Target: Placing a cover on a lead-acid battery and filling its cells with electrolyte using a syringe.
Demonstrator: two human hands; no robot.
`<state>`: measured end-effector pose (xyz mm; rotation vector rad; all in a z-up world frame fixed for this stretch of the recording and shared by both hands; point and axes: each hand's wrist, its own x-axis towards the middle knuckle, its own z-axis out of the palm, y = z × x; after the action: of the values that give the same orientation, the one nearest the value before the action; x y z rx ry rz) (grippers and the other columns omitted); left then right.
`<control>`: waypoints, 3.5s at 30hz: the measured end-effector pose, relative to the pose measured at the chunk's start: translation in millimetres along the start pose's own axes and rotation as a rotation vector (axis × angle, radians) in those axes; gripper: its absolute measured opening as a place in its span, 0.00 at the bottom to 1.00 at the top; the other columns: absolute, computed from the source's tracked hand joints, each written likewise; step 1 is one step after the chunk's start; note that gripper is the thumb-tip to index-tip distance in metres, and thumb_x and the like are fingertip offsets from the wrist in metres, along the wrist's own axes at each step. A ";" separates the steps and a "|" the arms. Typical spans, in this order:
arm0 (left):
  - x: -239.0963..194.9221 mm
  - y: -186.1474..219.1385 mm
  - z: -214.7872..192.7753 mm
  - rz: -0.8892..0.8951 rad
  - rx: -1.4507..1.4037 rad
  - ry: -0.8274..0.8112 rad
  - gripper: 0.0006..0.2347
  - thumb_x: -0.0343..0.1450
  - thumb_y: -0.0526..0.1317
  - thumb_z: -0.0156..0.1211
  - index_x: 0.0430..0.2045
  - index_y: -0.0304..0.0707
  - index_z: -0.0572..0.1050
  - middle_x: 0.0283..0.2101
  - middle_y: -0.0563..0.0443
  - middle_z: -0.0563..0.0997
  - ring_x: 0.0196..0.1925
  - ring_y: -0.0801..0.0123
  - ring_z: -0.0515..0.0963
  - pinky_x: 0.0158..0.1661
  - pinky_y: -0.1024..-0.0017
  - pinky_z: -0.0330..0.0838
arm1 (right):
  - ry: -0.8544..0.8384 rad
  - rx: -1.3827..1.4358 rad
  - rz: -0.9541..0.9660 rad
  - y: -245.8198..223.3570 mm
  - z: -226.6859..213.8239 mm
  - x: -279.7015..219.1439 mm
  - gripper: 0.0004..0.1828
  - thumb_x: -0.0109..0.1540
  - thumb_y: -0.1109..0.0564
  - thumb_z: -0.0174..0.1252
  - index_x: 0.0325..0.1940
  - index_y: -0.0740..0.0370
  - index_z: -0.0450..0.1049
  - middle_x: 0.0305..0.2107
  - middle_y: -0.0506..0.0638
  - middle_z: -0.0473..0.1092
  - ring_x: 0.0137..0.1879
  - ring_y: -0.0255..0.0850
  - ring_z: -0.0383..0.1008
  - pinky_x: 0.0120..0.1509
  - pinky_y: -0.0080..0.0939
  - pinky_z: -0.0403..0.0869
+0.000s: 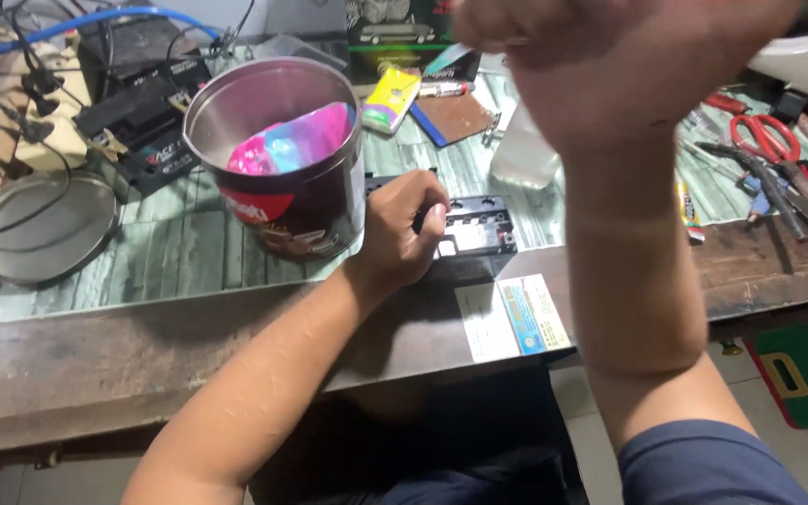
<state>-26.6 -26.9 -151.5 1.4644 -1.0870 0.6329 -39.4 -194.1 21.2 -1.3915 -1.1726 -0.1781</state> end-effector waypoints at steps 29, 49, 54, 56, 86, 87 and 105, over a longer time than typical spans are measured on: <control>-3.4 -5.7 2.3 -0.105 -0.005 0.077 0.04 0.68 0.35 0.43 0.24 0.38 0.67 0.26 0.50 0.69 0.28 0.65 0.66 0.33 0.66 0.62 | 0.643 0.098 -0.013 36.8 44.8 27.2 0.03 0.59 0.59 0.46 0.31 0.59 0.62 0.26 0.46 0.57 0.32 0.34 0.50 0.38 0.37 0.54; -19.2 -39.4 22.7 -0.637 -0.624 0.192 0.08 0.68 0.43 0.46 0.34 0.40 0.69 0.32 0.51 0.74 0.36 0.72 0.74 0.40 0.75 0.67 | 0.891 -0.257 -0.155 91.5 2.5 -118.1 0.19 0.72 0.36 0.45 0.38 0.50 0.62 0.14 0.40 0.58 0.14 0.31 0.59 0.15 0.30 0.59; -9.5 -30.1 12.5 -0.566 -0.510 0.113 0.09 0.70 0.44 0.43 0.33 0.40 0.69 0.32 0.52 0.73 0.38 0.71 0.74 0.45 0.72 0.71 | 0.816 -0.252 -0.228 98.2 11.5 -116.6 0.20 0.73 0.39 0.46 0.34 0.52 0.63 0.14 0.39 0.56 0.14 0.31 0.58 0.14 0.27 0.55; -9.9 -29.7 12.0 -0.556 -0.531 0.115 0.09 0.70 0.44 0.44 0.33 0.40 0.68 0.31 0.52 0.72 0.36 0.71 0.72 0.44 0.73 0.69 | 0.820 -0.267 -0.228 96.3 13.7 -112.0 0.20 0.73 0.38 0.46 0.35 0.52 0.61 0.13 0.39 0.53 0.14 0.31 0.56 0.14 0.29 0.51; 48.7 -3.4 -7.4 -0.323 -0.171 -0.419 0.13 0.71 0.46 0.63 0.43 0.40 0.74 0.35 0.52 0.83 0.37 0.73 0.83 0.32 0.75 0.76 | -0.359 -0.940 0.814 -23.1 -17.3 -6.0 0.04 0.63 0.54 0.64 0.39 0.54 0.83 0.31 0.44 0.81 0.34 0.33 0.80 0.37 0.36 0.77; 50.8 -5.8 -6.4 -0.265 -0.176 -0.464 0.12 0.70 0.40 0.67 0.44 0.38 0.75 0.37 0.51 0.83 0.38 0.72 0.82 0.30 0.75 0.80 | -0.420 -1.029 0.946 -27.5 -14.4 0.2 0.05 0.60 0.51 0.67 0.40 0.47 0.84 0.29 0.40 0.84 0.33 0.31 0.84 0.39 0.35 0.77; 22.9 -8.9 11.7 -0.099 -0.019 -0.314 0.05 0.76 0.34 0.57 0.44 0.40 0.74 0.40 0.50 0.75 0.44 0.62 0.71 0.46 0.67 0.65 | -0.389 -1.190 0.869 -31.9 -31.2 -21.6 0.11 0.55 0.50 0.75 0.33 0.55 0.80 0.26 0.41 0.81 0.29 0.37 0.79 0.37 0.39 0.77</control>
<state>-11.1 -45.1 -138.2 1.6255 -1.2472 0.3277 -55.7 -239.1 34.4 -2.9671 -0.5938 0.0510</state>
